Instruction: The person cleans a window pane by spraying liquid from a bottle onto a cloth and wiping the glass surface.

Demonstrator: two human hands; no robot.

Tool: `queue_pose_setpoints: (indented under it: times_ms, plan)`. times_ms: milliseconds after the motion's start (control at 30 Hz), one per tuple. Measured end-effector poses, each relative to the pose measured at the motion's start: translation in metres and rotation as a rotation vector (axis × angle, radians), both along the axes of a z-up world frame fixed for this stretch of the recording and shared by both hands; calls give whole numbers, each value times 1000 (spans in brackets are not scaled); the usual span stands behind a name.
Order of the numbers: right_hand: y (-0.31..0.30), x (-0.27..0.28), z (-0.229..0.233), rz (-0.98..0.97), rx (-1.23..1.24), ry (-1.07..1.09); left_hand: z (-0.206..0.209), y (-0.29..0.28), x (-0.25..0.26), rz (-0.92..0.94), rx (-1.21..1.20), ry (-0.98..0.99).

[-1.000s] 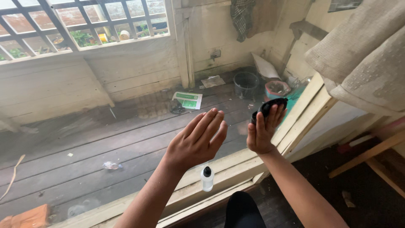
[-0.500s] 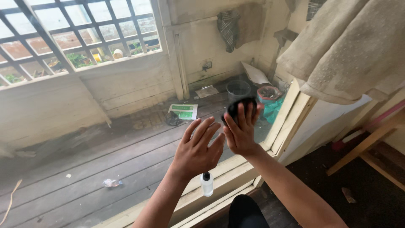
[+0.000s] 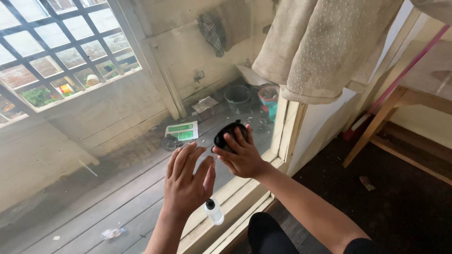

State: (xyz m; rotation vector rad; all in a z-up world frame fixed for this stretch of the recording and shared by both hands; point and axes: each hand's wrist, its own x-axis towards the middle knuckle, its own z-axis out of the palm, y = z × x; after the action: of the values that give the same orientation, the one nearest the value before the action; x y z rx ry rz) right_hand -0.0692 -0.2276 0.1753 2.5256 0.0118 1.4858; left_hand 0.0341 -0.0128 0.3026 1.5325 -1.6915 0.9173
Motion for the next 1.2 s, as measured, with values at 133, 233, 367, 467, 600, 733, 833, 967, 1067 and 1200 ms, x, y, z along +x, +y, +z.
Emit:
queue_pose_setpoints:
  times_ms: [133, 233, 367, 467, 600, 733, 833, 967, 1067, 1200]
  plan:
    - [-14, -15, -3, -30, -4, 22, 3, 7, -6, -7, 26, 18]
    - [-20, -7, 32, -30, 34, -41, 4, 13, -6, -34, 23, 32]
    - [-13, 13, 104, -49, 104, -154, -9, 15, -8, -53, 12, 48]
    - [18, 38, 133, -29, 159, -255, -31, 11, -14, -136, 54, 66]
    - [43, 44, 117, 47, 39, -189, -68, 5, -21, -210, 108, 134]
    - [37, 41, 66, 62, -102, -114, -90, 9, -15, -164, 152, 159]
    - [20, 31, 26, 64, -154, -91, -83, 11, -16, -130, 113, 135]
    - [-1, 16, -14, 90, -145, -66, -48, 8, -15, -102, 50, -31]
    - [-15, 9, -37, 147, -116, -12, -22, -2, -17, -115, 77, -157]
    - [-30, -11, -49, 182, -44, 134, -1, -10, -13, -111, 160, -284]
